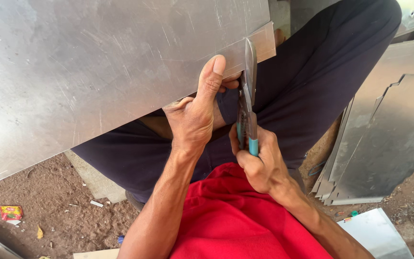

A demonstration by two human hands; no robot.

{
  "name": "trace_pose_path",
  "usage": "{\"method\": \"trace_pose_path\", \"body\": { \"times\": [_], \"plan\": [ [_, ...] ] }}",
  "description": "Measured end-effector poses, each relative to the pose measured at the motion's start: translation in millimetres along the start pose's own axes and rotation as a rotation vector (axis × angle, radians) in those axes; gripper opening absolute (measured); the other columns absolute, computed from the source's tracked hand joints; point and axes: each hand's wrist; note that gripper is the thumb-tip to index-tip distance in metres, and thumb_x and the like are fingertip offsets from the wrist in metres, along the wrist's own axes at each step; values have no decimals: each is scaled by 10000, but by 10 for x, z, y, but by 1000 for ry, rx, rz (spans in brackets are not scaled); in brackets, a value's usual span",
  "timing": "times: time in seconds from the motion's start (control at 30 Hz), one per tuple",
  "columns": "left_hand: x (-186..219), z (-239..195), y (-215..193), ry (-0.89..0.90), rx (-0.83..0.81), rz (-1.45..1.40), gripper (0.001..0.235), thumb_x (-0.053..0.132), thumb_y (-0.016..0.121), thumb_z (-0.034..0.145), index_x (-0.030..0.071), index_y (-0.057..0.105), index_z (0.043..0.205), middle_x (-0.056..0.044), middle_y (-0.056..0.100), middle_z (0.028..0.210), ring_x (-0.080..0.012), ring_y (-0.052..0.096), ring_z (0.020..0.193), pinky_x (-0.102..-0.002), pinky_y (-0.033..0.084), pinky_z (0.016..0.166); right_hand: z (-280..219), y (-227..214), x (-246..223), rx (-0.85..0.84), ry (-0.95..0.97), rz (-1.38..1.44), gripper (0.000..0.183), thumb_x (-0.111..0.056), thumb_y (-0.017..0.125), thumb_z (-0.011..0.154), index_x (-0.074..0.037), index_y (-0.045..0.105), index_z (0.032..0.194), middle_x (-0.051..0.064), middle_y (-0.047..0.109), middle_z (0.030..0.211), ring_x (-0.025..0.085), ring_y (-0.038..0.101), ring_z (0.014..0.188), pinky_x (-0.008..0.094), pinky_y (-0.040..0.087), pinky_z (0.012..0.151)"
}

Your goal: The person cuts several small notches into the edge of a rectangular metal sheet using hand shears while sitting on the floor.

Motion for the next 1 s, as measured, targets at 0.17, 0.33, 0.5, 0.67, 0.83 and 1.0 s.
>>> {"method": "trace_pose_path", "body": {
  "times": [0.17,0.33,0.5,0.67,0.83,1.0],
  "plan": [
    [94,-19,14,-29,30,-21,260,188,770,973,-21,765,1127,-94,777,903,-171,739,774,-277,576,719,13,0,95,109,-95,-88,149,-123,569,779,-18,623,870,80,568,619,164,536,525,333,432,487],
    [94,-51,354,-23,332,-384,294,206,821,851,5,681,1012,-39,689,911,-141,636,788,-276,502,685,-97,-370,168,192,-255,-498,170,-85,554,781,10,607,913,104,596,702,160,587,598,323,466,617],
    [166,-26,468,-37,190,-311,266,122,853,883,-60,680,972,-69,635,958,-185,583,901,-336,519,842,-295,-264,219,191,-81,-236,135,-71,524,735,1,631,776,52,588,610,135,568,562,308,477,545],
    [746,-306,-629,190,172,-148,393,141,862,812,10,657,1120,-59,665,1050,-172,650,940,-322,552,870,-169,-257,248,138,8,-239,114,-81,587,762,-2,657,805,54,592,606,125,553,556,292,455,533],
    [1385,-411,-1649,373,404,-13,291,138,814,873,-5,689,1094,-73,701,1002,-171,687,887,-320,577,816,-157,-129,420,-2,97,-37,156,-48,532,726,26,650,796,59,638,653,130,592,564,292,476,516],
    [908,-486,-1595,279,421,-18,210,135,765,934,-20,721,1068,-88,737,953,-170,725,835,-317,602,762,-124,163,195,-161,68,-206,199,-49,512,782,36,653,895,90,650,709,161,619,621,299,533,584]
  ]
}}
Point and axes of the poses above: each hand's wrist, its own z-axis towards the middle knuckle, its own y-axis out of the palm, x = y × z
